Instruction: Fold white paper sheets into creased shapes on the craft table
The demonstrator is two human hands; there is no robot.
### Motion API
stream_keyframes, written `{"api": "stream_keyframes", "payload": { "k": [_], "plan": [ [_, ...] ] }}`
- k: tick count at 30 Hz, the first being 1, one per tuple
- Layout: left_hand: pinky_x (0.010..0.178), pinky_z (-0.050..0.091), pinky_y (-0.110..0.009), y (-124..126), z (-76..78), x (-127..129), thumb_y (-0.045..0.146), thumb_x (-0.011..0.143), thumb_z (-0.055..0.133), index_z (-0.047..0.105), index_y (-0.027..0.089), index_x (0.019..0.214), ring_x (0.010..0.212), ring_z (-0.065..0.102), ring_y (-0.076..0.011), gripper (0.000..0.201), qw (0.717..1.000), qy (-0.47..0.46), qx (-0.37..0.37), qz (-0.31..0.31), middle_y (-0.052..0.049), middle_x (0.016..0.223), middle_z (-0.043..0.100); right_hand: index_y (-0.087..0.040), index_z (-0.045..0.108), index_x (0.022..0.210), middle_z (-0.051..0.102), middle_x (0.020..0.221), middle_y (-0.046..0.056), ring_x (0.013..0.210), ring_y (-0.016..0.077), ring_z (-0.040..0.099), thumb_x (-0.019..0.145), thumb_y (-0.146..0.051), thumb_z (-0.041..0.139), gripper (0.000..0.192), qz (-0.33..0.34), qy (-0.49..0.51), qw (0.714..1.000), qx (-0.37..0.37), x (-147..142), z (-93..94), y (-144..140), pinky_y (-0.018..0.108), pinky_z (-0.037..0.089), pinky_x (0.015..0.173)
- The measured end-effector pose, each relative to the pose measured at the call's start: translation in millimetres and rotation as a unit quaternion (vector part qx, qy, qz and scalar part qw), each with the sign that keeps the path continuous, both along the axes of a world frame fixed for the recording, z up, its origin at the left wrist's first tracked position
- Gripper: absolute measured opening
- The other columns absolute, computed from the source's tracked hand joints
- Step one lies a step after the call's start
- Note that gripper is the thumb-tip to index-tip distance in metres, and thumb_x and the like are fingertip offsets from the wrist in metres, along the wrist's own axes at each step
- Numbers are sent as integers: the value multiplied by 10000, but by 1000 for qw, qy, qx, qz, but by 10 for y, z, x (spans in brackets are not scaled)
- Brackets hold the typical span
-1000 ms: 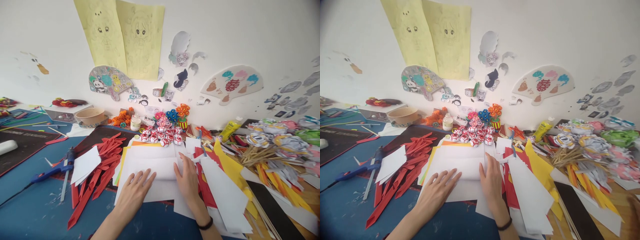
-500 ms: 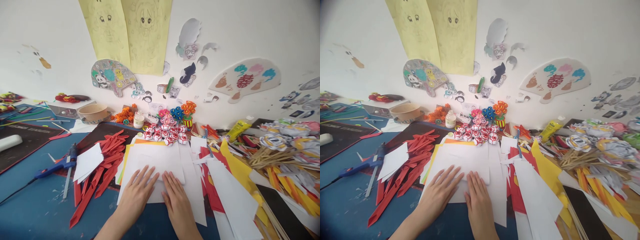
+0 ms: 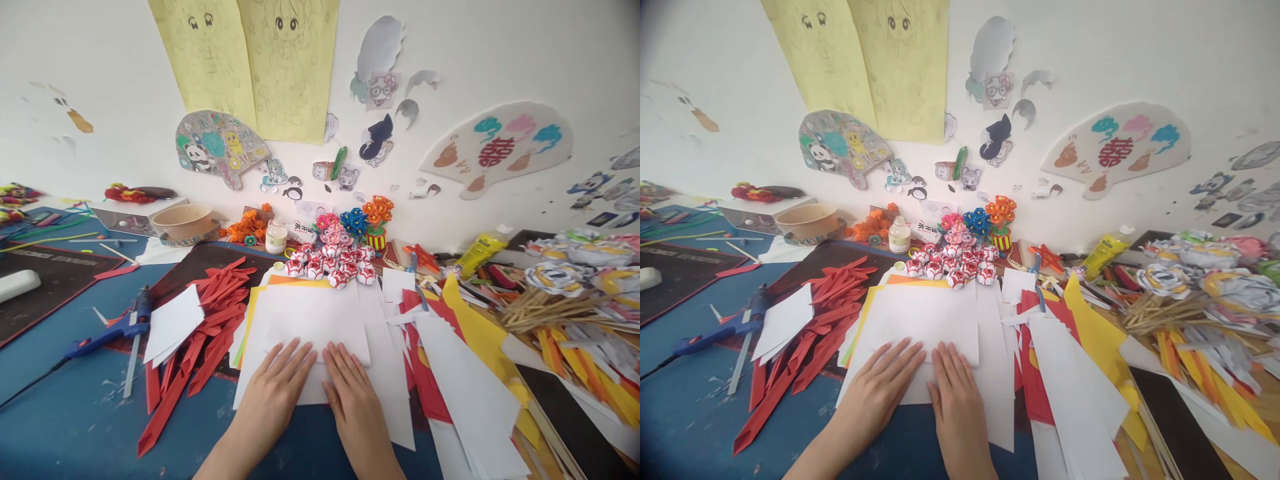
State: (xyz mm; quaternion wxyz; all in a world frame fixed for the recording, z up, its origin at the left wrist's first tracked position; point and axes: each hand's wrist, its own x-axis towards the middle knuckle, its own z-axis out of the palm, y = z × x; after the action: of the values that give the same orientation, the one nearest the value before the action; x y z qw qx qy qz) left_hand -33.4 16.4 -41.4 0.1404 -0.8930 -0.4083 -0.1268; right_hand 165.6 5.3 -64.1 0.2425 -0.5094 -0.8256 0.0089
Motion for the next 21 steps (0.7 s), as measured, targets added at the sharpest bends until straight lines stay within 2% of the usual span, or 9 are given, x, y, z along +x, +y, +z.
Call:
{"api": "stream_keyframes", "payload": {
  "k": [9,21],
  "plan": [
    [1036,377,-401,-15,13,16,161,914,413,366,210,1438,1336,397,-238,528,1000,11,1,14,-15,1475,394,-208,336,1459,374,1476,42,1363,245,352,974,-294,415,498,1,-14,1000,-9,18,22,-8,460,399,1081],
    [1036,380,-394,-32,37,34,154,924,393,398,220,1423,1309,437,-237,503,1000,-14,-12,16,-44,1438,454,-236,287,1477,353,1488,40,1369,247,342,982,-327,389,514,1,-25,999,-23,34,80,-7,473,387,1080]
  ]
}}
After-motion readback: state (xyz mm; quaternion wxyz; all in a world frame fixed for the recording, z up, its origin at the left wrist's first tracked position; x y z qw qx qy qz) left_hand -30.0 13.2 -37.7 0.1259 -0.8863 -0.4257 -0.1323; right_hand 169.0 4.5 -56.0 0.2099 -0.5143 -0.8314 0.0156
